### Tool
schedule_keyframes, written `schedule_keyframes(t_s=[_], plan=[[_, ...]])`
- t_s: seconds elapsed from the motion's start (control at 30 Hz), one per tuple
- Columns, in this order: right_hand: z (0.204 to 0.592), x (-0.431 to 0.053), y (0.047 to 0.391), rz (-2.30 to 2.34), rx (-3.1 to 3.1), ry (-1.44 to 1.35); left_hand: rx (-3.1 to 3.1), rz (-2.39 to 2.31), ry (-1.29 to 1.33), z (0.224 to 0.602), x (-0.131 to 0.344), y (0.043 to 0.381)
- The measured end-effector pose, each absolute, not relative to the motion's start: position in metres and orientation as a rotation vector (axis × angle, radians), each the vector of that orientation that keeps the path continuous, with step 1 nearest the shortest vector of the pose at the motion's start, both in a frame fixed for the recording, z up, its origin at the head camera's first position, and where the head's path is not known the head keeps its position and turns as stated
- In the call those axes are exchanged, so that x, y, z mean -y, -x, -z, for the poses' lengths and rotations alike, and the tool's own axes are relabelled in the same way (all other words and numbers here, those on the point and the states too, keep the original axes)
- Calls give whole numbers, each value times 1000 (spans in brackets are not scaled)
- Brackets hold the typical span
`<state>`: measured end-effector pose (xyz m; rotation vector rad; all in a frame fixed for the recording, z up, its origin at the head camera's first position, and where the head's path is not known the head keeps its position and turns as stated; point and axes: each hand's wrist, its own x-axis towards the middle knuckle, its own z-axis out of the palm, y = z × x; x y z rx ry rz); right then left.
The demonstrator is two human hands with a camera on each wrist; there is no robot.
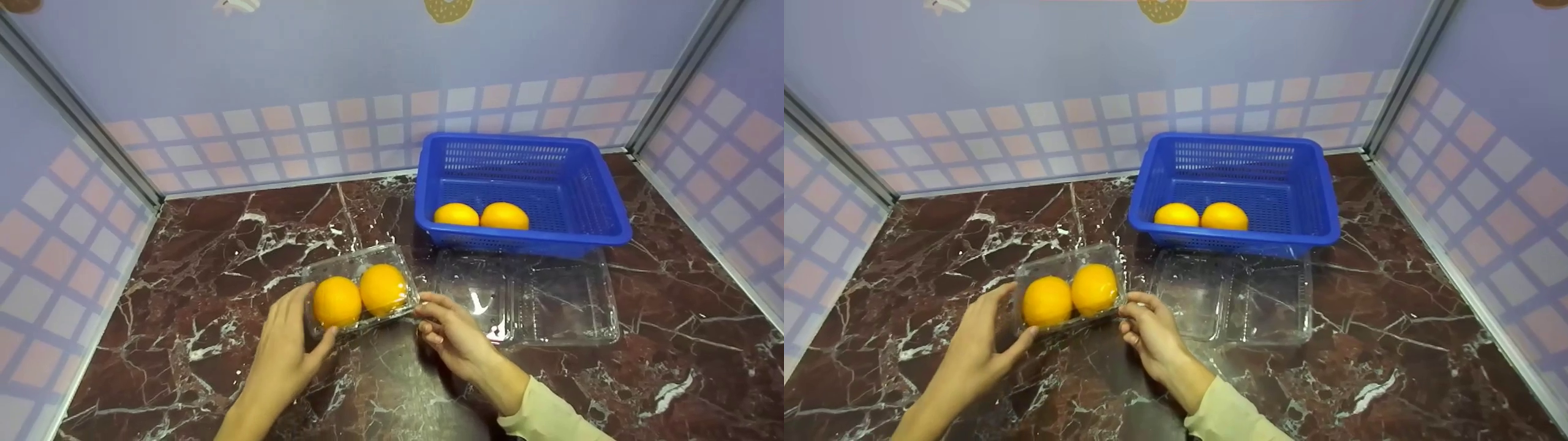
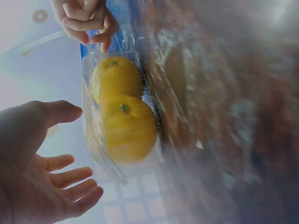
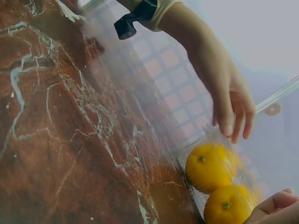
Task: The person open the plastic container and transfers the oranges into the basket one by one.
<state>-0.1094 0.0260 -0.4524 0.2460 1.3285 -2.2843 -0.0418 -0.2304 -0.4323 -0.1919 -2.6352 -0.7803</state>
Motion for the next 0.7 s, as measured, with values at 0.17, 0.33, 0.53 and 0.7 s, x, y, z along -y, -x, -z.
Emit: schedule_keyframes(t_s=[0.17, 0.33, 0.53, 0.7], plan=[[449, -26, 107, 2363, -1334, -272, 2701, 946, 90, 434, 236, 36], [441, -26, 103, 2443, -1419, -254, 2689, 1004, 29, 437, 239, 33], [429, -26, 97, 2371, -1611, 62, 2712, 1091, -83, 444, 243, 27], [427, -18, 97, 2203, -1668, 196, 2762, 1208, -172, 447, 245, 26]])
